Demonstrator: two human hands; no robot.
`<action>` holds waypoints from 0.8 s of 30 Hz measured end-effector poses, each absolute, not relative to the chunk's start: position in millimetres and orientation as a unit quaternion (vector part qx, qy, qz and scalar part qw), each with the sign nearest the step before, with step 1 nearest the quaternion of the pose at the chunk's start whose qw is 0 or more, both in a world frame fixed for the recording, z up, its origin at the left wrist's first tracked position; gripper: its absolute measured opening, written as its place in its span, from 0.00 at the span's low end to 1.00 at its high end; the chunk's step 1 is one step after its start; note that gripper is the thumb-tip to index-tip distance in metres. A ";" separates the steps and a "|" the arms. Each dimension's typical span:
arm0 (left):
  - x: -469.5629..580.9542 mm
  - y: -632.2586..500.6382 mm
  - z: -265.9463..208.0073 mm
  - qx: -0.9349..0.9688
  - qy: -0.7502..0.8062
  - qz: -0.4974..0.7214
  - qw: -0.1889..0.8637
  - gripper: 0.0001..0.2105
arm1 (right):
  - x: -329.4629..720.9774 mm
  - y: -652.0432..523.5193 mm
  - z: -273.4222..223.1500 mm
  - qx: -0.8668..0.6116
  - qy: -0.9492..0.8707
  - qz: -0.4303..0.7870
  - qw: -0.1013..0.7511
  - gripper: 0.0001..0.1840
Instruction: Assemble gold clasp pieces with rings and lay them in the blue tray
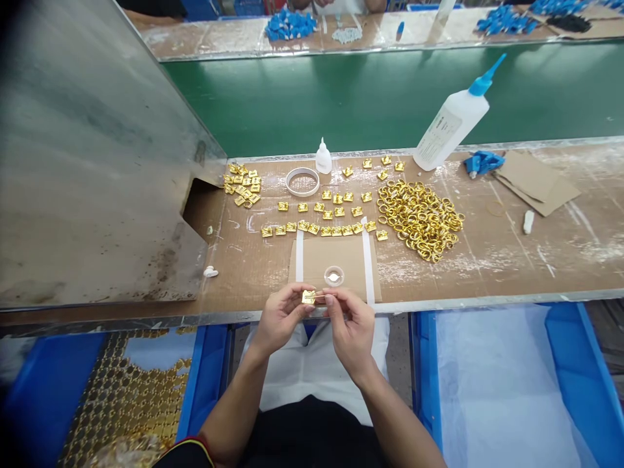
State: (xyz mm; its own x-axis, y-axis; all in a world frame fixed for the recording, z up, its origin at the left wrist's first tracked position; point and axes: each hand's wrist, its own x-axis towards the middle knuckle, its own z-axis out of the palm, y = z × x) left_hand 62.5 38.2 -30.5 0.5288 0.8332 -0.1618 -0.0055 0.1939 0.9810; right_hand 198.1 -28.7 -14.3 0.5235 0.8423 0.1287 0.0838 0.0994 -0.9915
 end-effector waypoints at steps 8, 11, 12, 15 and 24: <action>62.3 38.0 -29.9 0.557 0.369 0.312 0.676 0.13 | 197.8 -27.1 -14.8 -0.596 -0.391 0.293 0.638 0.08; 62.3 37.9 -29.6 0.557 0.368 0.312 0.676 0.13 | 197.6 -26.7 -14.8 -0.595 -0.387 0.298 0.638 0.08; 62.3 37.9 -29.6 0.557 0.367 0.312 0.676 0.13 | 197.6 -26.7 -15.1 -0.595 -0.385 0.300 0.639 0.08; 62.5 37.9 -29.7 0.554 0.364 0.313 0.680 0.13 | 197.7 -26.8 -16.2 -0.595 -0.381 0.305 0.639 0.08; 63.0 38.4 -31.1 0.559 0.357 0.318 0.678 0.13 | 198.1 -27.4 -15.1 -0.596 -0.382 0.315 0.633 0.09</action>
